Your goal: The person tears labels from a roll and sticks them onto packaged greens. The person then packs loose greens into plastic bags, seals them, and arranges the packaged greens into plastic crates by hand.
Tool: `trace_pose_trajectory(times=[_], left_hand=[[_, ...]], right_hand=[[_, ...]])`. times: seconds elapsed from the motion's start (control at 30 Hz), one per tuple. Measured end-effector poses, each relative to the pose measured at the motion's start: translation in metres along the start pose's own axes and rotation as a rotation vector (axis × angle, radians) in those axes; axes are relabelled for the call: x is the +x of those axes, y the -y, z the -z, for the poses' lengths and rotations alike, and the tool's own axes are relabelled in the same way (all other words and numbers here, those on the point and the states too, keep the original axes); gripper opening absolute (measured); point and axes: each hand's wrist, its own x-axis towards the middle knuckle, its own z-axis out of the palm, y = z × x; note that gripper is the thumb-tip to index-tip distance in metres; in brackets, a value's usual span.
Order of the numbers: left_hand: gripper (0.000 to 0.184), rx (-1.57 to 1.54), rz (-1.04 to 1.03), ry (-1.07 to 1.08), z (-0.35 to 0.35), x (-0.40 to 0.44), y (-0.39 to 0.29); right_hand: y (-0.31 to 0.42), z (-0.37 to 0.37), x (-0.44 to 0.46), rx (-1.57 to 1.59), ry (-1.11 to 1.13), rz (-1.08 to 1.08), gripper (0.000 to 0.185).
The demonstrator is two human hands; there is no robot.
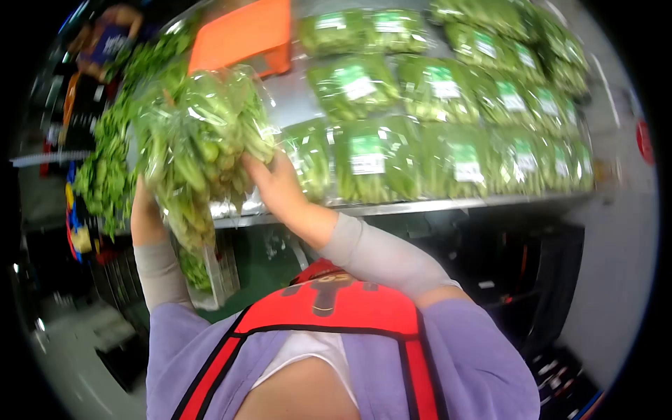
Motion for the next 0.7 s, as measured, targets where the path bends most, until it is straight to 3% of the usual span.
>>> trace_pose_trajectory(times=[0.07,0.17,0.3,0.37,0.6,0.63,0.7], left_hand=[[0.048,0.009,-0.023,0.124,-0.059,0.015,-0.009],[0.048,0.006,0.006,0.351,-0.171,0.036,-0.009],[0.048,0.014,0.076,0.696,-0.339,0.029,0.020],[0.048,0.037,0.131,0.851,-0.411,-0.001,0.039],[0.047,0.188,0.375,1.314,-0.607,-0.166,0.112],[0.047,0.218,0.365,1.386,-0.625,-0.192,0.130],[0.046,0.274,0.248,1.557,-0.654,-0.232,0.180]], right_hand=[[0.037,0.029,-0.018,0.036,-0.041,0.241,0.049],[0.093,0.086,-0.072,0.048,-0.191,0.254,0.052],[0.130,0.181,-0.144,0.116,-0.407,0.580,0.051],[0.135,0.220,-0.196,0.052,-0.582,0.717,0.051],[0.151,0.296,-0.426,-0.079,-1.252,0.884,0.041],[0.142,0.305,-0.461,-0.117,-1.336,0.870,0.041],[0.111,0.328,-0.518,0.128,-1.448,0.911,0.040]])
